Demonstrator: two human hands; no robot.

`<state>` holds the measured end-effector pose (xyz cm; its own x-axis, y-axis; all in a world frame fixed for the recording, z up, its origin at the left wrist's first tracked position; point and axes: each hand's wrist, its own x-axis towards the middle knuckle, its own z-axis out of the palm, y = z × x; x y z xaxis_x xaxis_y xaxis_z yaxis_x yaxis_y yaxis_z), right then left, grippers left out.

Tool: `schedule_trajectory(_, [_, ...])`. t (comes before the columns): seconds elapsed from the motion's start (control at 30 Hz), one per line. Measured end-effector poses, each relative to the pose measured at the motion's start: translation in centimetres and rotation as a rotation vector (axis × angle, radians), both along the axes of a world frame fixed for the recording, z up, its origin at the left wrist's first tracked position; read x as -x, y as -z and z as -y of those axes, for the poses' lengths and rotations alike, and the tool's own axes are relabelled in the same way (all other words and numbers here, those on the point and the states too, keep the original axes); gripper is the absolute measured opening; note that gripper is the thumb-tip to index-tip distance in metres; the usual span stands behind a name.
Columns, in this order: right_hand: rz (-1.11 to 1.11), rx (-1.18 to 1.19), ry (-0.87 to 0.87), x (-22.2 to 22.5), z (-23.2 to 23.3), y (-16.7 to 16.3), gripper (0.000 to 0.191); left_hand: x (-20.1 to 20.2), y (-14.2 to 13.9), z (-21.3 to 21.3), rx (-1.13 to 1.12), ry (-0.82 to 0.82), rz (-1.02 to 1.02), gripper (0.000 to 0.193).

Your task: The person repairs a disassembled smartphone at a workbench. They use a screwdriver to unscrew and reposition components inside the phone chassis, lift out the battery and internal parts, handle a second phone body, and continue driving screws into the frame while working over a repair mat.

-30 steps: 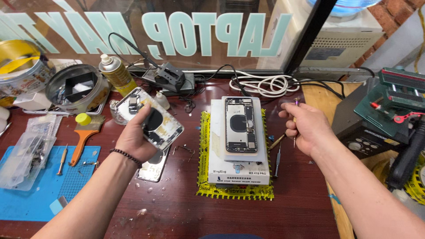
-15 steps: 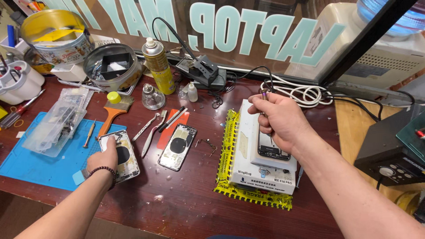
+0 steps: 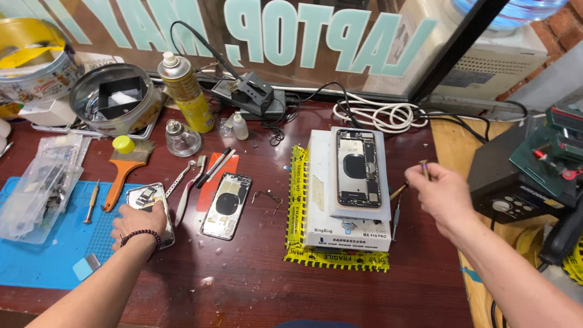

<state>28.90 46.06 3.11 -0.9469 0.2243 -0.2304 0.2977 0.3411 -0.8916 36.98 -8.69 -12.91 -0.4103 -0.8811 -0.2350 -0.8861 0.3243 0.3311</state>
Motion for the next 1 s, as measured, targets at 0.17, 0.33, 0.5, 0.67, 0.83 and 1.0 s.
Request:
schedule_trajectory(0.17, [0.0, -0.06, -0.156, -3.0, -2.5, 4.9, 0.018, 1.6, -4.6, -4.5, 0.12, 0.212, -0.136, 0.076])
schedule_trajectory(0.33, [-0.019, -0.218, -0.228, -5.3, -2.7, 6.0, 0.022, 6.1, -8.7, -11.6, 0.074, 0.434, -0.411, 0.05])
schedule_trajectory(0.5, [-0.044, -0.202, -0.263, -7.0, -2.4, 5.4, 0.027, 8.4, -10.4, -18.9, -0.113, 0.55, -0.59, 0.036])
schedule_trajectory(0.67, [-0.054, -0.37, -0.262, -7.3, -1.4, 4.6, 0.038, 8.4, -12.1, -24.3, -0.832, 0.446, -0.334, 0.031])
schedule_trajectory(0.83, [-0.103, -0.462, -0.357, -7.0, -0.2, 4.2, 0.04, 6.7, -14.1, -27.2, -1.246, 0.341, -0.003, 0.032])
schedule_trajectory(1.0, [-0.08, -0.479, -0.395, -6.4, 0.3, 4.1, 0.037, 6.0, -14.9, -28.2, -1.354, 0.378, -0.019, 0.027])
